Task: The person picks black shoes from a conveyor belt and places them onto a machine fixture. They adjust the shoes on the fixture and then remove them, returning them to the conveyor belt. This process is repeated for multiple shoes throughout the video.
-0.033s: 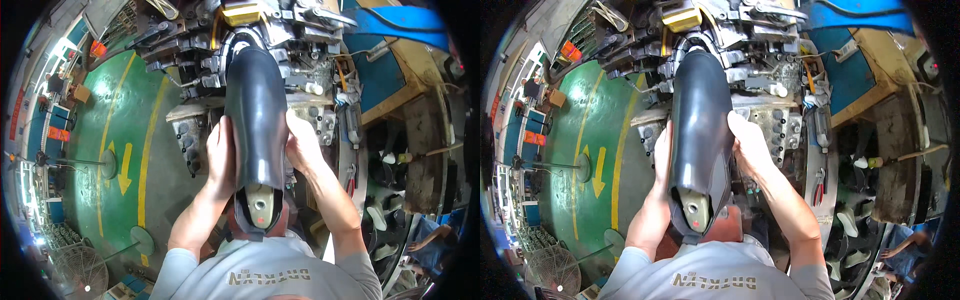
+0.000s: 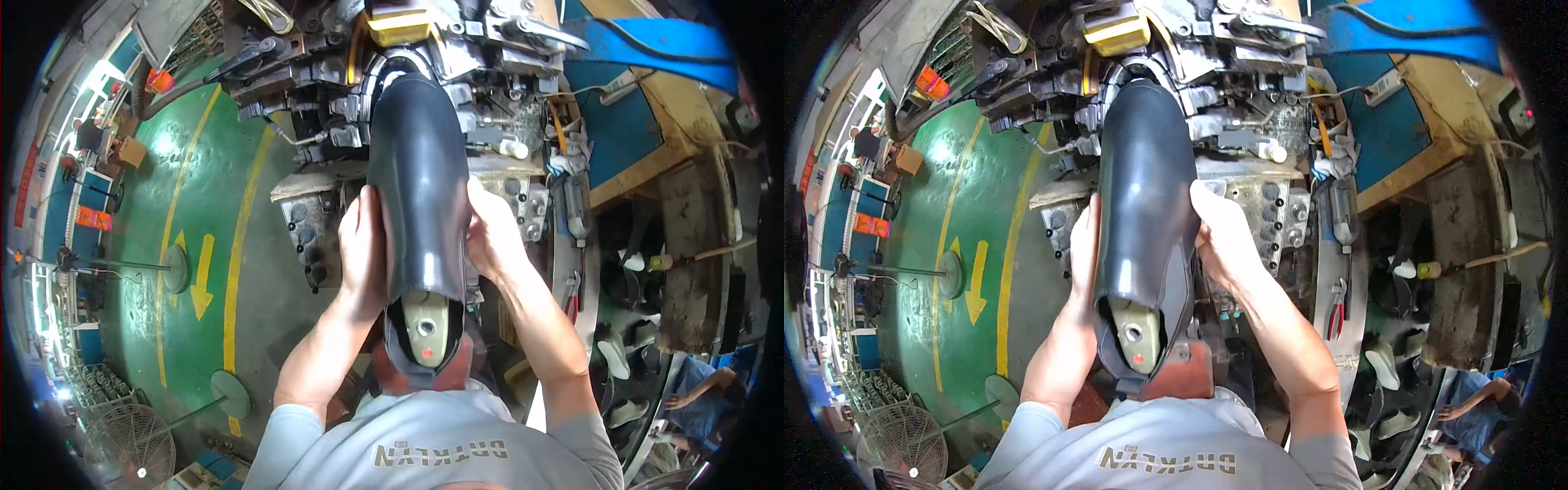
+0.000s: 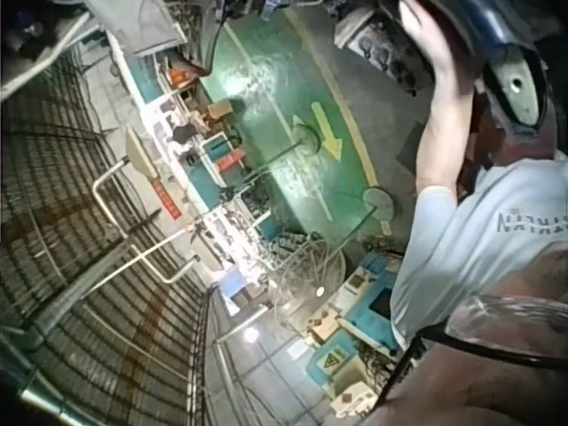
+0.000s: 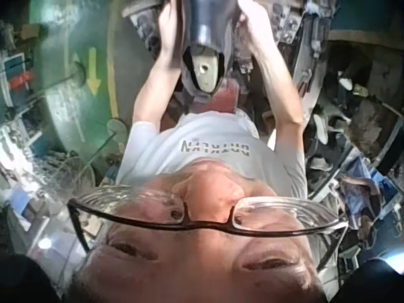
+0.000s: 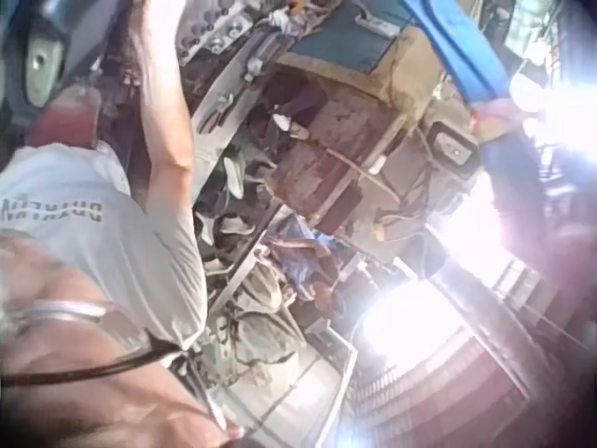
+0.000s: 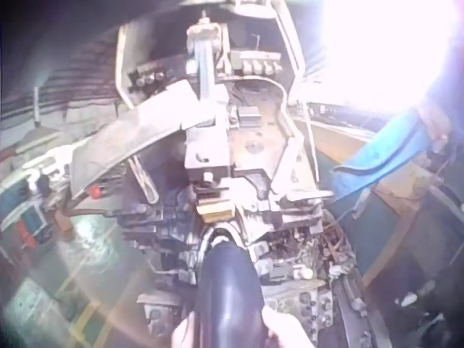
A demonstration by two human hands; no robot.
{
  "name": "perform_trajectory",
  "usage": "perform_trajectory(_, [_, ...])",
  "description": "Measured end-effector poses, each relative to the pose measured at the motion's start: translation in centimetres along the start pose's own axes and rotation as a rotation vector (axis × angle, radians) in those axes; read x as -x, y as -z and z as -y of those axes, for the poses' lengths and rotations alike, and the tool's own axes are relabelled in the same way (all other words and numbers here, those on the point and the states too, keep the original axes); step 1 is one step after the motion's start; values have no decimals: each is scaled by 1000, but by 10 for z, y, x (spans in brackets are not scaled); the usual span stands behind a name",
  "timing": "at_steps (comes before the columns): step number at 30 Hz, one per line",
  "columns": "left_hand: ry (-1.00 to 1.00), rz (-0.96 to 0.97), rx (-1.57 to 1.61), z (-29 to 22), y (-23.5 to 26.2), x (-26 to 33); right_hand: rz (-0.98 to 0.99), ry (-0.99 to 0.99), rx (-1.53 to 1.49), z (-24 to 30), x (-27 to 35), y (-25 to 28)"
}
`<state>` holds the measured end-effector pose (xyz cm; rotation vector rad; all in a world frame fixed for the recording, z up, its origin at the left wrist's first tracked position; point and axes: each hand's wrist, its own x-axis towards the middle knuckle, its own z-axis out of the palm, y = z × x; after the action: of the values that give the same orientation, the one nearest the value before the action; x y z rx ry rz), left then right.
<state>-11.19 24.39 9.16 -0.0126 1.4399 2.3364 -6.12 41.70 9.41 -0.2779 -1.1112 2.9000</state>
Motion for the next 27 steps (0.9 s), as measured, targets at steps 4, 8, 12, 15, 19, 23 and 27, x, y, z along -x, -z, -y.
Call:
perform_trajectory(4, [13,-114,29,7,-1,-52,-68,67,-103,-9,-45,8])
perform_trajectory(8, [-47,-157,-32,18,5,-88,-128,139,-65,-23,-89,29])
perform_trajectory(12, [-41,-236,-38,17,2,-95,-103,103,-116,-37,-106,38])
perform_trajectory(15, [-63,-201,-66,26,7,-101,-110,51,-105,-34,-107,45])
perform_trajectory(19, [70,-166,23,0,-3,-89,-91,-20,-201,-13,-95,10])
perform_trajectory(23, [103,-63,172,3,4,-92,13,-93,-293,1,-88,-2])
perform_trajectory(27, [114,-178,142,-4,0,-87,21,-116,-368,-10,-95,5])
